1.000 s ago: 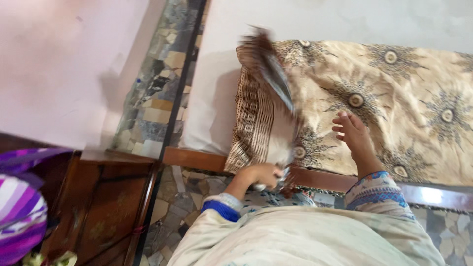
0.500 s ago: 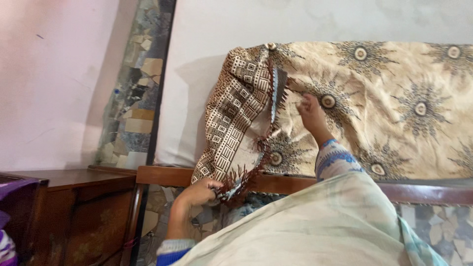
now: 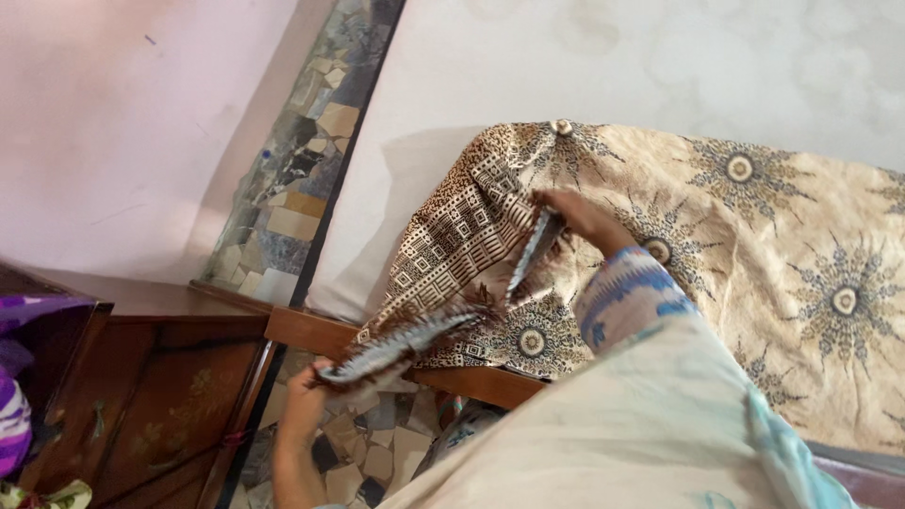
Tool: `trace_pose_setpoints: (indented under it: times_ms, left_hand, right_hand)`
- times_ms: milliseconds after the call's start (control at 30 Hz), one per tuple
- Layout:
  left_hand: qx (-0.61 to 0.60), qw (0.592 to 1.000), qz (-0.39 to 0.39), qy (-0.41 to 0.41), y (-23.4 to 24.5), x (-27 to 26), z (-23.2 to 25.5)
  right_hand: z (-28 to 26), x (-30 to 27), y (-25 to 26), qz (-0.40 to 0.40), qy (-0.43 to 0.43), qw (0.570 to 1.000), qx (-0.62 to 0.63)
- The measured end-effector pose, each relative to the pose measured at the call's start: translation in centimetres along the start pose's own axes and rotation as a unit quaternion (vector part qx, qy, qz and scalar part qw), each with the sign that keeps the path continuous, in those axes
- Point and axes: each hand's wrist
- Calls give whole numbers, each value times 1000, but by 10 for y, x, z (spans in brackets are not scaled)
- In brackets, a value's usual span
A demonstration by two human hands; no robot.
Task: The person folds a large patterned cloth on a bed, carries it to a storage area, and then tucks a white sheet under the mattress.
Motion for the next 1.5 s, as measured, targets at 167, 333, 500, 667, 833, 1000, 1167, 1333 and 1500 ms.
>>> trace_pose_setpoints:
  times_ms: [167, 333, 500, 667, 833, 1000, 1167, 1333, 1500]
  left_hand:
    - [-108, 989, 79, -63, 9, 1, 3]
    - [-110, 987, 100, -59, 7, 1, 12]
    - [-295, 916, 260, -83, 49, 5, 24]
    - [-372, 875, 298, -82, 73, 33, 4]
    - [-408, 835, 369, 21, 71, 61, -34]
    - [-412, 878, 169, 176, 50, 59, -63]
    - [-372, 902, 145, 163, 28, 52, 1]
    - [-223, 962, 154, -48, 18, 47, 117]
    - [-363, 898, 192, -161, 42, 31, 157]
  right_hand:
    - [1, -52, -36, -61, 74, 985, 146]
    - [-4, -51, -84, 19, 38, 990, -131]
    - [-51, -8, 8, 353, 165, 901, -188]
    - [-200, 31, 75, 248, 299, 808, 443]
    - [-312, -2, -15, 44, 503, 805, 312]
    - [-241, -79, -130, 44, 274, 961, 15]
    - [-104, -161, -216, 36, 122, 988, -82]
    - [-34, -205, -236, 83, 31, 946, -313]
    - [9, -229, -199, 311, 41, 898, -309]
Point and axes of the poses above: each hand's wrist, its own x-axis towards the middle knuckle, its own y-axis out of the back of the hand, z = x × y, and after that the axes turned 9 degrees about y, right-handed
